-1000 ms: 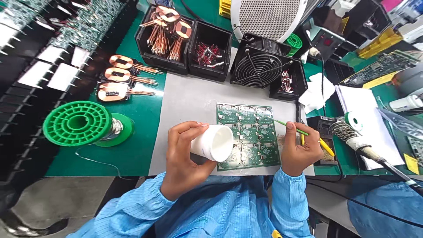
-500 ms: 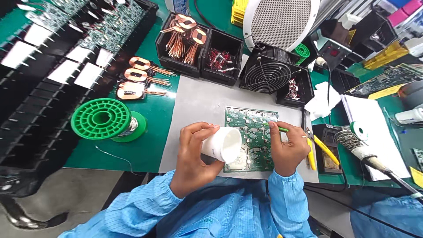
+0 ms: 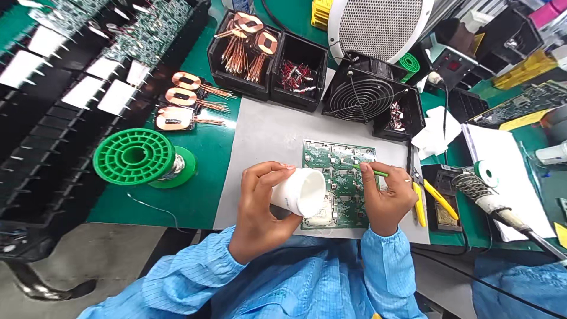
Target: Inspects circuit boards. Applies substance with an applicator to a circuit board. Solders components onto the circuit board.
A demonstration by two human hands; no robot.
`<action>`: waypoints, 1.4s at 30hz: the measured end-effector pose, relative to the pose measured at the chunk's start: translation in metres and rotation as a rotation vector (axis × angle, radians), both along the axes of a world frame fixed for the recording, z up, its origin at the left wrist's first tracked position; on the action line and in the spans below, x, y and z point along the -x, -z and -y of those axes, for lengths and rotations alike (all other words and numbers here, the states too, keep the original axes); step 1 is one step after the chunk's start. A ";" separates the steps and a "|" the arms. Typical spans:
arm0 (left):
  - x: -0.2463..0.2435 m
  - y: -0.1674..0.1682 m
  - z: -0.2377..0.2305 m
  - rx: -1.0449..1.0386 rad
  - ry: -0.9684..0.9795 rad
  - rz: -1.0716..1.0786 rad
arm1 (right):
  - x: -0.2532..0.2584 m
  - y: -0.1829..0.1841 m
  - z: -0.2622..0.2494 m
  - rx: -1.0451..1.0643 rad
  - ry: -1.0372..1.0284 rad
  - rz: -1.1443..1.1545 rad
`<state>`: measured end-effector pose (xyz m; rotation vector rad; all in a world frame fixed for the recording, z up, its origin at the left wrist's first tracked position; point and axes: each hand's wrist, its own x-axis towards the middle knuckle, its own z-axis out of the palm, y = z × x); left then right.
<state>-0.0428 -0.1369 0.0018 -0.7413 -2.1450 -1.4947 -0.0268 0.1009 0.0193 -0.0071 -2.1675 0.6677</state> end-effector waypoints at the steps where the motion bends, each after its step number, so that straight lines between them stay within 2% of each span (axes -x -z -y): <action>1: 0.000 0.000 0.000 0.001 -0.001 -0.003 | 0.000 0.000 0.000 -0.017 0.028 -0.005; 26: -0.001 0.000 0.000 0.005 -0.008 0.001 | -0.002 0.002 -0.002 -0.016 0.022 -0.022; 29: -0.001 0.000 0.000 0.006 -0.004 0.002 | -0.002 0.002 -0.002 -0.039 0.075 -0.027; 34: -0.001 0.000 0.000 0.009 -0.008 0.003 | -0.002 0.002 -0.001 -0.051 -0.032 -0.045; 38: -0.001 0.000 0.000 0.012 -0.011 0.005 | -0.001 0.003 -0.001 -0.053 -0.030 -0.041; 42: -0.001 0.000 0.000 0.001 -0.013 0.005 | -0.013 -0.013 0.001 0.057 -0.158 -0.204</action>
